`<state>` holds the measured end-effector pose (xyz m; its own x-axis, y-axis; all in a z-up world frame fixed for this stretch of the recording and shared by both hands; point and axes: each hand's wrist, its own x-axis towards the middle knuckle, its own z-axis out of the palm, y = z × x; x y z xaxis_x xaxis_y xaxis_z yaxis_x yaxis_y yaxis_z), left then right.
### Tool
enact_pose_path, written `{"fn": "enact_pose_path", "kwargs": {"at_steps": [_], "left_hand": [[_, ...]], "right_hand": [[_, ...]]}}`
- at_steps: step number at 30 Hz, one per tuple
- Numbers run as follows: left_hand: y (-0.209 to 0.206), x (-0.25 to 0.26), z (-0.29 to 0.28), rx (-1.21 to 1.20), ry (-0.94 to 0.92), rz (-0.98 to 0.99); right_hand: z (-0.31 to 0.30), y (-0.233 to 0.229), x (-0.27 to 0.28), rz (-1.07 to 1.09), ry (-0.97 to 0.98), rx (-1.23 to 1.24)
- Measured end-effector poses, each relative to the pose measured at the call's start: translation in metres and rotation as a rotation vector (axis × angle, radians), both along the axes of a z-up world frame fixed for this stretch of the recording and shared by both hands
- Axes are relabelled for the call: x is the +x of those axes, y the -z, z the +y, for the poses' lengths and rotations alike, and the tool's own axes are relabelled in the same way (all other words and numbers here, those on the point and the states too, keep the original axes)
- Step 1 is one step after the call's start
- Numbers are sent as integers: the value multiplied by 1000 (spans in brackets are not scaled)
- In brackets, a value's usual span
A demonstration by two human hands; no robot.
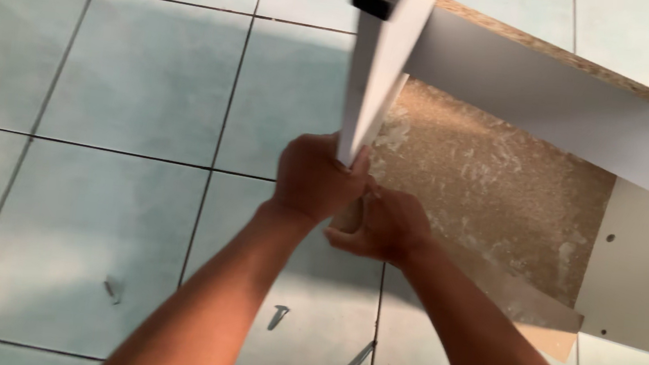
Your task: The person assembles a white cabinet by inserting wooden panels into the frame and securing them with screws using a screwdriver. The person aligns the panels, inserts screws, and tightens them to complete the assembly.
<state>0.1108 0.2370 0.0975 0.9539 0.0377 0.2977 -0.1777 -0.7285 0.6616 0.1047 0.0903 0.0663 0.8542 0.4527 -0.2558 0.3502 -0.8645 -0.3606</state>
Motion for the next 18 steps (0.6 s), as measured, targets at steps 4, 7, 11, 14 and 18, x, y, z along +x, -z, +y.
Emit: {"fn": "enact_pose_path", "kwargs": {"at_steps": [4, 7, 11, 14, 18], "left_hand": [[-6, 0, 1, -49, 15, 111], [-9, -1, 2, -77, 35, 114], [-12, -1, 2, -64, 42, 64], [-14, 0, -2, 12, 62, 90], [-20, 3, 1, 111, 142, 504]], "right_hand": [[0, -2, 2, -5, -14, 49], [-1, -2, -1, -31, -32, 77], [0, -2, -1, -2, 7, 49], [-11, 2, 2, 90, 47, 37], [-26, 11, 15, 314, 211, 133]]}}
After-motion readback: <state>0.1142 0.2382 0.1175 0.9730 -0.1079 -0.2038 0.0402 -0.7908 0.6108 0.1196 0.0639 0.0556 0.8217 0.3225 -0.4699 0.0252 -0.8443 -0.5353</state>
